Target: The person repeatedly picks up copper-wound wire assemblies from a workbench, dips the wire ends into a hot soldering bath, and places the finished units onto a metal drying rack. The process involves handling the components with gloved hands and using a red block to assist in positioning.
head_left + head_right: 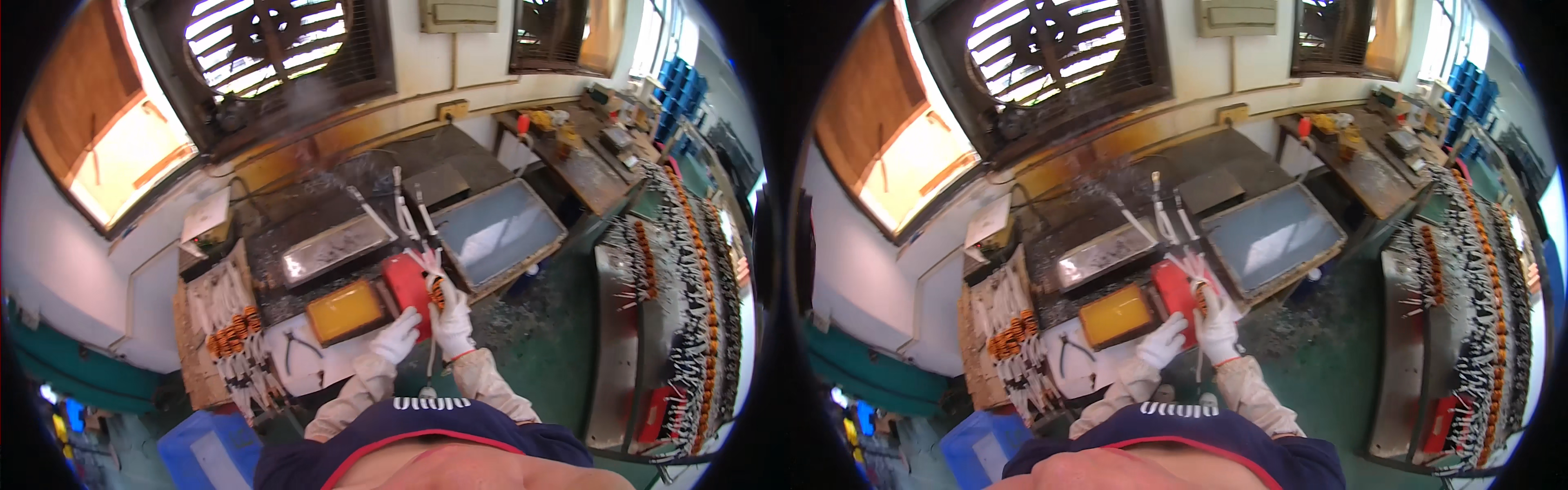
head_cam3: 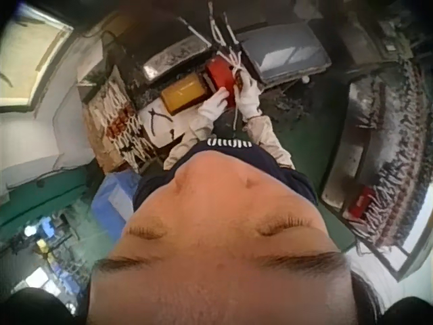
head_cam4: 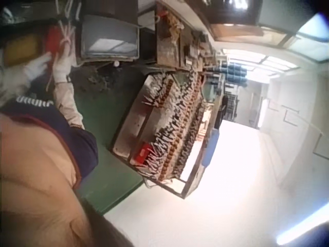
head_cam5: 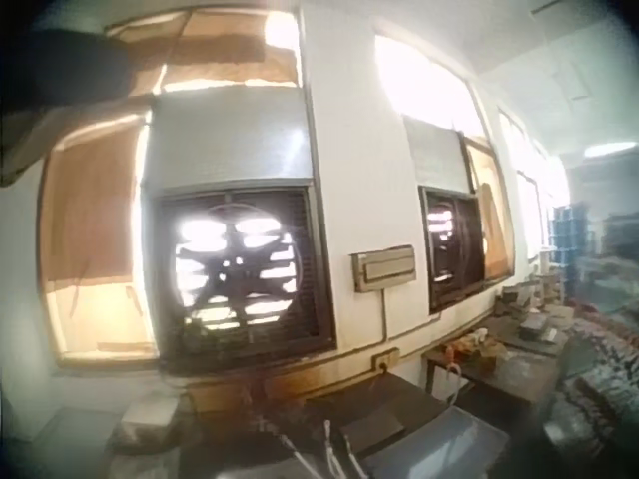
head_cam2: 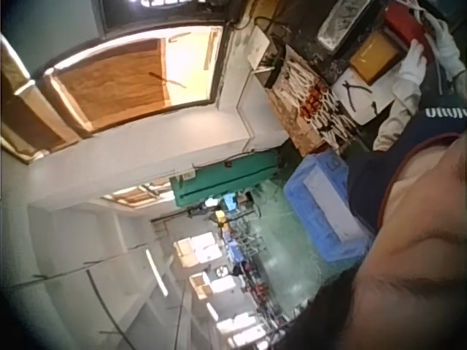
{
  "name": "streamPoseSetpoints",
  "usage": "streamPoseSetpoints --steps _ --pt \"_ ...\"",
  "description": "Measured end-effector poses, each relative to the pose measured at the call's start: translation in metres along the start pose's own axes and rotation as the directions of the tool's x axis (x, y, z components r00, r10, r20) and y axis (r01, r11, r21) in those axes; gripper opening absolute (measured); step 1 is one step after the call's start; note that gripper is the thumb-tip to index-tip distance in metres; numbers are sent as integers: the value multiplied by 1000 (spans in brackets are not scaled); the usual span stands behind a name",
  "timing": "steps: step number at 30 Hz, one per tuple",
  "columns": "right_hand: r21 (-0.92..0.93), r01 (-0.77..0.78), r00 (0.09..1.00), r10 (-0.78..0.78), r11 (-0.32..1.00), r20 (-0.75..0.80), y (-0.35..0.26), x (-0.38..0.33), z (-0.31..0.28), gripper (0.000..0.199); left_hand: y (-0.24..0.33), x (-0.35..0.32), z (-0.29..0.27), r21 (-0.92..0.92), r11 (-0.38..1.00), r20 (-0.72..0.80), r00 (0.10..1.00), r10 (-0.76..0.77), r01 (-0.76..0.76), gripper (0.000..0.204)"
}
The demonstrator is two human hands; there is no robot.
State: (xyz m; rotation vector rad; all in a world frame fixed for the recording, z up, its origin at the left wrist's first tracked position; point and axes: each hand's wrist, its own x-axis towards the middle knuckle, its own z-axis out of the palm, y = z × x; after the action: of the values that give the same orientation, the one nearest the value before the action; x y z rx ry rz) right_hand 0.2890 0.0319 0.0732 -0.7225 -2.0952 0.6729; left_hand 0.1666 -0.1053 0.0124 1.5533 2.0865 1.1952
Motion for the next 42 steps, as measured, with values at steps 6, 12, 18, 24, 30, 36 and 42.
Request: streamPoseSetpoints --steps 6,12,18,24,30,36,42 --pt "14 -54 998 54 998 -44 24 -8 8 67 0 13 0 -86 991 160 984 -83 98 37" --pt "60 -12 1000 12 998 -7 -13 11 -10 40 -41 3 10 129 923 15 931 365 -364 37" --pt "-1 -80 996 79 997 -33 14 -10 2 64 -13 5 15 -45 999 17 1000 -23 24 37" --pt "-22 -4 996 2 1000 -86 30 -9 6 67 -33 10 27 -88 994 93 994 66 -58 42" --pt "8 -83 997 83 997 -4 6 -8 20 63 -25 -1 -2 30 999 135 990 -31 27 43" --pt "-28 -93 996 93 995 12 19 -10 12 69 -11 8 1 10 997 169 982 -80 80 41" --pt "-59 -116 993 118 991 24 7 -8 13 70 -12 6 3 -8 997 173 982 -80 83 42"
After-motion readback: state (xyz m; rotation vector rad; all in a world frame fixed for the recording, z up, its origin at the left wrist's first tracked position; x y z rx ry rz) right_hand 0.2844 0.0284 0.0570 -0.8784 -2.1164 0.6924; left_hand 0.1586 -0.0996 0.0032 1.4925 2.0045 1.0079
